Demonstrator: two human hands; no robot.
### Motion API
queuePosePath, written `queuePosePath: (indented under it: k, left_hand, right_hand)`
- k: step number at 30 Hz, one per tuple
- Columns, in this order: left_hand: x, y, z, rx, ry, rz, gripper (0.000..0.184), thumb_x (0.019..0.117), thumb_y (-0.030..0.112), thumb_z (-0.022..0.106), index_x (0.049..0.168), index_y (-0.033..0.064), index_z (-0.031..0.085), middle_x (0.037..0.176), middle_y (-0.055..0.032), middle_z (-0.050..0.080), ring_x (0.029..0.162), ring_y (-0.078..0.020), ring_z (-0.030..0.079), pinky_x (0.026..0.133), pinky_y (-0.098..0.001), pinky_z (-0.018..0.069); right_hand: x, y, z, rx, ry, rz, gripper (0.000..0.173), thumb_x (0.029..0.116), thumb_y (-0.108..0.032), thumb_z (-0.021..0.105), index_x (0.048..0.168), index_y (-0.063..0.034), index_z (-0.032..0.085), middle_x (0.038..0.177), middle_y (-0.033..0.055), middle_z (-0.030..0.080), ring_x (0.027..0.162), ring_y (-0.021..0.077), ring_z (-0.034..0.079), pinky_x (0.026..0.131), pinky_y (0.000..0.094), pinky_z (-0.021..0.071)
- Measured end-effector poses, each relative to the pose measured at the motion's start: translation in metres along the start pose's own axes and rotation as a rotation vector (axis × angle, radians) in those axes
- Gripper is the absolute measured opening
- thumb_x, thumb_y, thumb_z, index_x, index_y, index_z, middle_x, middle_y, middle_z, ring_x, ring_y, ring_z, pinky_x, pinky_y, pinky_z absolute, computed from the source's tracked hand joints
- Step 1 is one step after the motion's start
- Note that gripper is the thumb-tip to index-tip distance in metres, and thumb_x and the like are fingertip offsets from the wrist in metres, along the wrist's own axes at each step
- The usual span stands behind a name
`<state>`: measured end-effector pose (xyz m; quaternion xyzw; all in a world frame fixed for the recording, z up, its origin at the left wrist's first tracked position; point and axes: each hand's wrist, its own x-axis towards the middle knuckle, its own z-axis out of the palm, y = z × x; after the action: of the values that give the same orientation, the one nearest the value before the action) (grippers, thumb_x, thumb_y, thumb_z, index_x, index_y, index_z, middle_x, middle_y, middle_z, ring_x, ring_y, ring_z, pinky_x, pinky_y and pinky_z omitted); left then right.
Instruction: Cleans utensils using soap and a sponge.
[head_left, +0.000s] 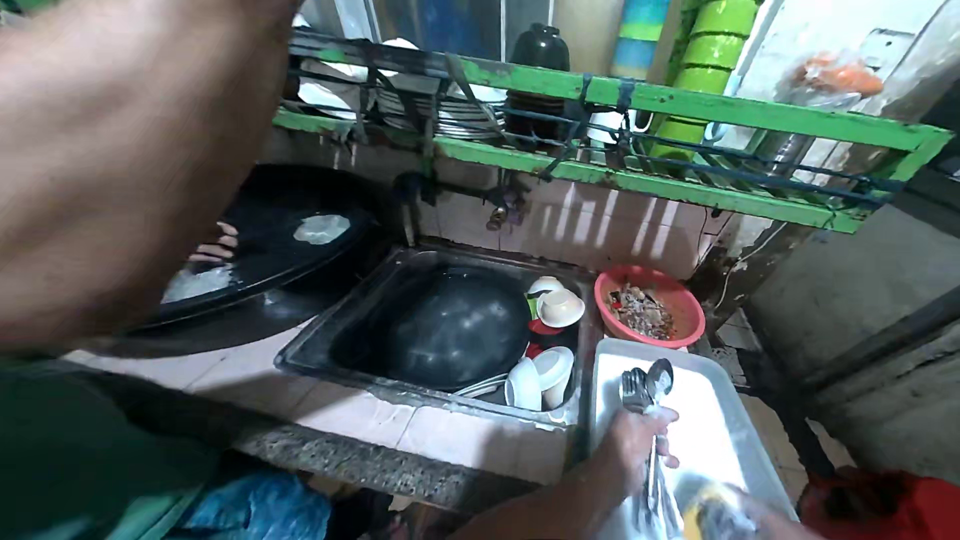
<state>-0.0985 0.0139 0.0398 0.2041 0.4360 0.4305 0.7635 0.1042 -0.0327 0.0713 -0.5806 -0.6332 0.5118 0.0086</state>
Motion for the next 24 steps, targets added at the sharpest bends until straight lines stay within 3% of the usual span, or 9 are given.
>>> queuePosePath:
  k: [4, 7, 9, 11, 13, 18, 22, 24]
  left_hand:
    - [-0.008, -0.006, 0.007, 0.288, -0.136, -0.125, 0.010, 0.1037, 0.014, 0.058, 0.104, 0.0035, 0.059, 0.066, 0.0021, 0.051, 0.049, -0.0082, 0.051, 0.049, -0.0237, 0.0504]
    - [-0.009, -0.006, 0.010, 0.409, -0.190, -0.168, 0.020, 0.1047, 0.018, 0.059, 0.116, 0.0014, 0.058, 0.077, -0.0012, 0.057, 0.053, -0.0086, 0.055, 0.052, -0.0237, 0.0522]
    - [-0.006, -0.007, 0.007, 0.371, -0.146, -0.136, 0.020, 0.1041, 0.017, 0.060, 0.115, 0.0005, 0.060, 0.077, -0.0020, 0.060, 0.054, -0.0090, 0.058, 0.053, -0.0234, 0.0532]
    - [-0.005, -0.007, 0.006, 0.402, -0.067, -0.118, 0.010, 0.1024, 0.010, 0.060, 0.103, 0.0010, 0.058, 0.065, 0.0003, 0.056, 0.050, -0.0080, 0.056, 0.050, -0.0220, 0.0510]
    - [-0.007, -0.006, 0.006, 0.525, -0.013, -0.140, 0.005, 0.1001, 0.004, 0.058, 0.097, 0.0011, 0.056, 0.061, 0.0017, 0.053, 0.048, -0.0067, 0.052, 0.049, -0.0212, 0.0467]
    - [-0.006, -0.006, 0.009, 0.620, -0.026, -0.187, 0.014, 0.1042, 0.015, 0.058, 0.097, 0.0032, 0.058, 0.064, 0.0023, 0.051, 0.046, -0.0062, 0.047, 0.047, -0.0213, 0.0439]
    - [-0.004, -0.004, 0.009, 0.665, -0.005, -0.217, 0.006, 0.1015, 0.008, 0.056, 0.098, 0.0031, 0.057, 0.063, 0.0019, 0.050, 0.047, -0.0066, 0.047, 0.047, -0.0219, 0.0429]
    - [-0.004, -0.006, 0.009, 0.627, -0.007, -0.244, 0.006, 0.1023, 0.009, 0.056, 0.100, 0.0031, 0.058, 0.065, 0.0018, 0.051, 0.046, -0.0063, 0.047, 0.046, -0.0209, 0.0436]
  right_hand:
    - [0.000, -0.020, -0.024, 0.329, 0.521, -0.125, 0.064, 0.0788, -0.010, 0.076, 0.138, -0.0020, 0.052, 0.117, 0.0133, 0.067, 0.102, 0.0211, 0.068, 0.088, 0.0416, 0.0594]
    - [0.017, -0.031, -0.020, 0.330, 0.724, -0.074, 0.063, 0.0797, -0.006, 0.080, 0.137, 0.0018, 0.055, 0.124, 0.0208, 0.065, 0.112, 0.0291, 0.065, 0.098, 0.0501, 0.0526]
    - [0.029, -0.027, -0.008, 0.407, 0.805, -0.081, 0.062, 0.0815, -0.003, 0.077, 0.138, 0.0039, 0.053, 0.123, 0.0215, 0.065, 0.109, 0.0273, 0.065, 0.095, 0.0475, 0.0538]
    - [0.039, -0.021, 0.011, 0.448, 0.758, -0.095, 0.062, 0.0827, -0.006, 0.076, 0.139, 0.0032, 0.051, 0.119, 0.0202, 0.066, 0.104, 0.0252, 0.067, 0.091, 0.0453, 0.0566]
    - [0.045, -0.020, 0.015, 0.390, 0.656, -0.050, 0.064, 0.0844, -0.007, 0.078, 0.141, 0.0018, 0.049, 0.123, 0.0219, 0.065, 0.108, 0.0288, 0.067, 0.094, 0.0482, 0.0555]
    - [0.041, -0.039, -0.011, 0.015, 0.727, 0.046, 0.063, 0.0900, -0.010, 0.075, 0.145, 0.0046, 0.048, 0.134, 0.0302, 0.060, 0.126, 0.0423, 0.058, 0.108, 0.0579, 0.0434]
    - [0.046, -0.037, 0.006, -0.249, 0.565, -0.003, 0.062, 0.0922, -0.020, 0.072, 0.146, -0.0018, 0.049, 0.127, 0.0241, 0.067, 0.118, 0.0396, 0.065, 0.104, 0.0587, 0.0484]
    - [0.050, -0.032, -0.004, -0.246, 0.585, 0.040, 0.060, 0.0937, -0.020, 0.071, 0.146, -0.0022, 0.049, 0.128, 0.0245, 0.065, 0.119, 0.0404, 0.064, 0.104, 0.0595, 0.0477]
